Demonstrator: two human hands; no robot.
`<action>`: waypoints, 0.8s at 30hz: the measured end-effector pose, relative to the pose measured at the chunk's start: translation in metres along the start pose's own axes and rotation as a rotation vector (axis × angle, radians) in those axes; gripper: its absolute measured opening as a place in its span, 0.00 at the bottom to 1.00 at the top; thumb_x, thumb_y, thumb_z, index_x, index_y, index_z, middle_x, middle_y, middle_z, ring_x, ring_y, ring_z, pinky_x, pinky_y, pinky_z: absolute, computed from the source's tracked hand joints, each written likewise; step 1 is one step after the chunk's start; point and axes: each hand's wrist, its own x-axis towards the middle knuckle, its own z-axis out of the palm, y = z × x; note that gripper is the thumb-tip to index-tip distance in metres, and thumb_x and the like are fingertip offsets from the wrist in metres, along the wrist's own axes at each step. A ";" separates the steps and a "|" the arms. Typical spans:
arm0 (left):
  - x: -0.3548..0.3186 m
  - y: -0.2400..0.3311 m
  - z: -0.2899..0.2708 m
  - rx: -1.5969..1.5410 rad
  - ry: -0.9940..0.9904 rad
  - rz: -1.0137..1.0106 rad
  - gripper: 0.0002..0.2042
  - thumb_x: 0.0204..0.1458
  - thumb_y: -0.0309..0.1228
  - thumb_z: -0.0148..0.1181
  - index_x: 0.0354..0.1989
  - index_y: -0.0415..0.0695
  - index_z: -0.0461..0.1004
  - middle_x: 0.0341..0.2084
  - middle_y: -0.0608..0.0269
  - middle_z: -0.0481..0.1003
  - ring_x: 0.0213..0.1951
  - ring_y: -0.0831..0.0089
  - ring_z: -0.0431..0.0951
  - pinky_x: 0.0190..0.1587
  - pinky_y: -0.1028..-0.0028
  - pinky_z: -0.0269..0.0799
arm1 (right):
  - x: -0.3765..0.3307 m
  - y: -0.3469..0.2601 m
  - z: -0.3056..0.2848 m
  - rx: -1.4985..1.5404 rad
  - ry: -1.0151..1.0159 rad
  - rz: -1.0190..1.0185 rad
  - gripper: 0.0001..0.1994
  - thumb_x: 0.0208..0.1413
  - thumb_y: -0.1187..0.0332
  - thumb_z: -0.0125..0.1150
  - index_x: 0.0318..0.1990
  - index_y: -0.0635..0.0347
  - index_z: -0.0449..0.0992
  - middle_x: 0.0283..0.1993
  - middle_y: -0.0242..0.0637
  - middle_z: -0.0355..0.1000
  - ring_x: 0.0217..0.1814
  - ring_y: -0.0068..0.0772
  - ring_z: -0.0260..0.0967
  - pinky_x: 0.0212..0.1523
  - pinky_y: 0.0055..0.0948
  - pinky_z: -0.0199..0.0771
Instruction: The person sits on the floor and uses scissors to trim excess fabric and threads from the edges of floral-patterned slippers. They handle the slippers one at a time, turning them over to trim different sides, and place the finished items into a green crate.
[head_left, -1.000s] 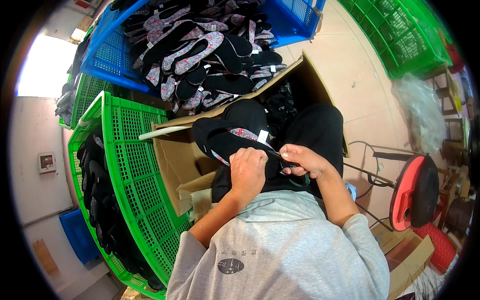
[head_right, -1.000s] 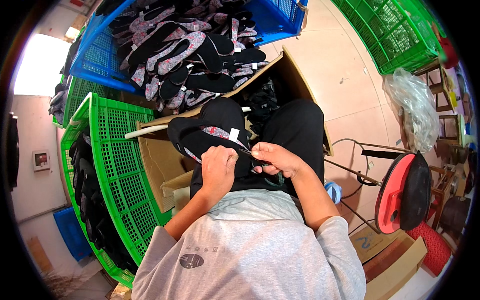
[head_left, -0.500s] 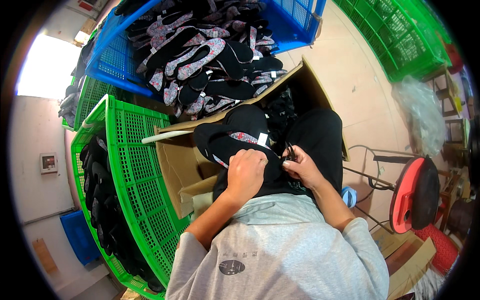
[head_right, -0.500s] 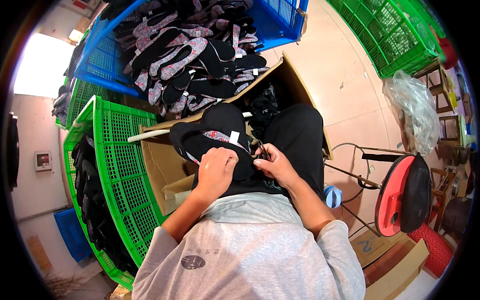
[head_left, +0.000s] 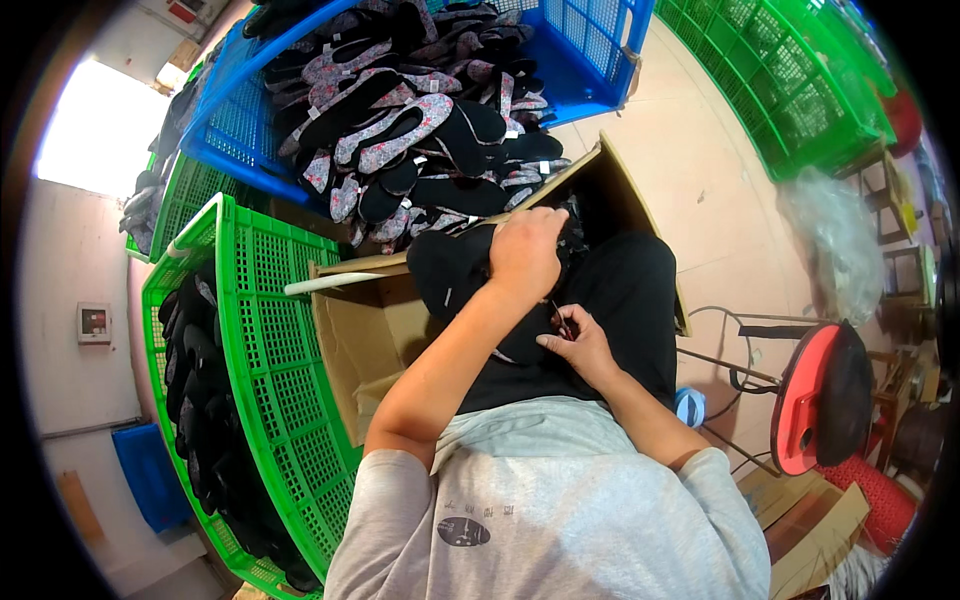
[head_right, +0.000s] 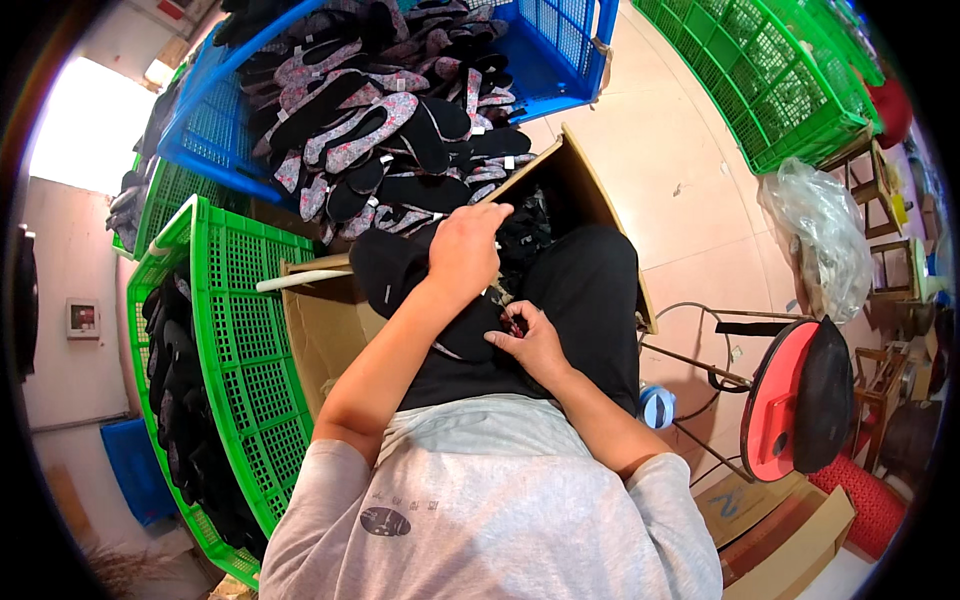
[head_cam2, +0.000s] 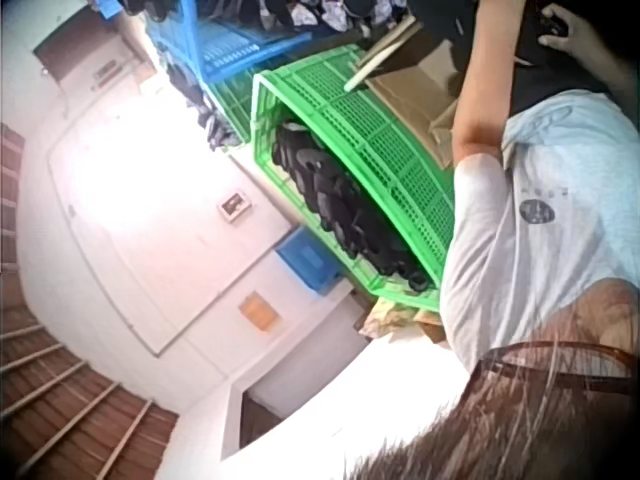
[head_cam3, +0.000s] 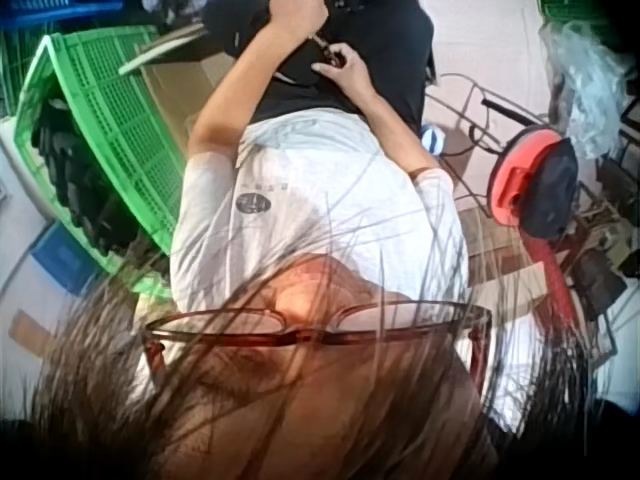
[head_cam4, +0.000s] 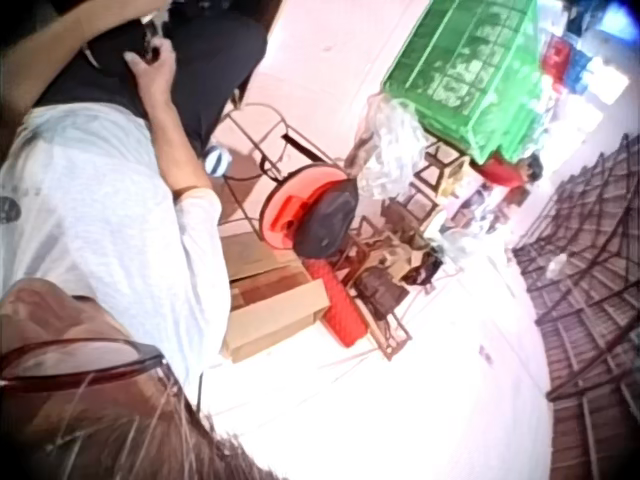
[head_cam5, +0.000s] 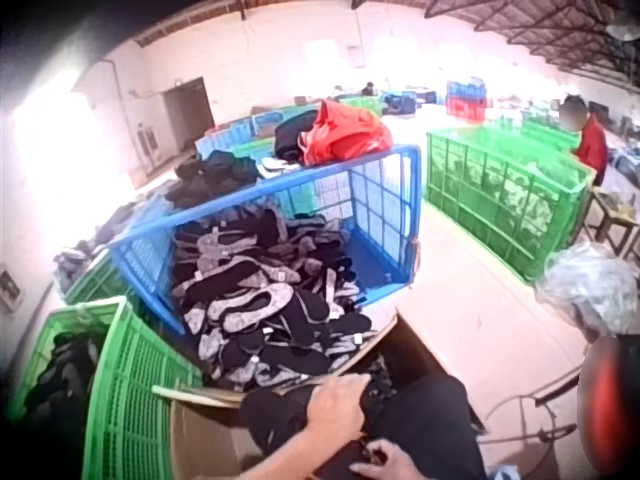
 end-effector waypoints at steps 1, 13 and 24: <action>0.003 -0.004 0.003 -0.027 -0.034 -0.026 0.06 0.46 0.26 0.62 0.34 0.43 0.80 0.36 0.59 0.79 0.41 0.56 0.77 0.45 0.61 0.72 | 0.001 0.004 0.000 -0.003 -0.004 -0.017 0.16 0.49 0.69 0.75 0.40 0.56 0.70 0.32 0.22 0.64 0.33 0.14 0.59 0.38 0.17 0.64; -0.016 -0.002 -0.069 -0.395 -0.065 0.071 0.12 0.46 0.14 0.55 0.38 0.40 0.77 0.39 0.56 0.79 0.43 0.55 0.79 0.47 0.65 0.75 | 0.004 -0.004 0.002 0.152 -0.119 0.112 0.17 0.58 0.65 0.67 0.49 0.54 0.65 0.29 0.24 0.63 0.22 0.13 0.56 0.23 0.16 0.58; -0.065 -0.004 -0.121 0.225 -0.194 0.213 0.17 0.48 0.28 0.61 0.48 0.52 0.80 0.47 0.64 0.76 0.60 0.62 0.69 0.67 0.51 0.52 | 0.014 -0.032 -0.018 0.817 -0.396 0.559 0.11 0.66 0.60 0.55 0.49 0.55 0.67 0.27 0.31 0.66 0.14 0.12 0.49 0.11 0.14 0.45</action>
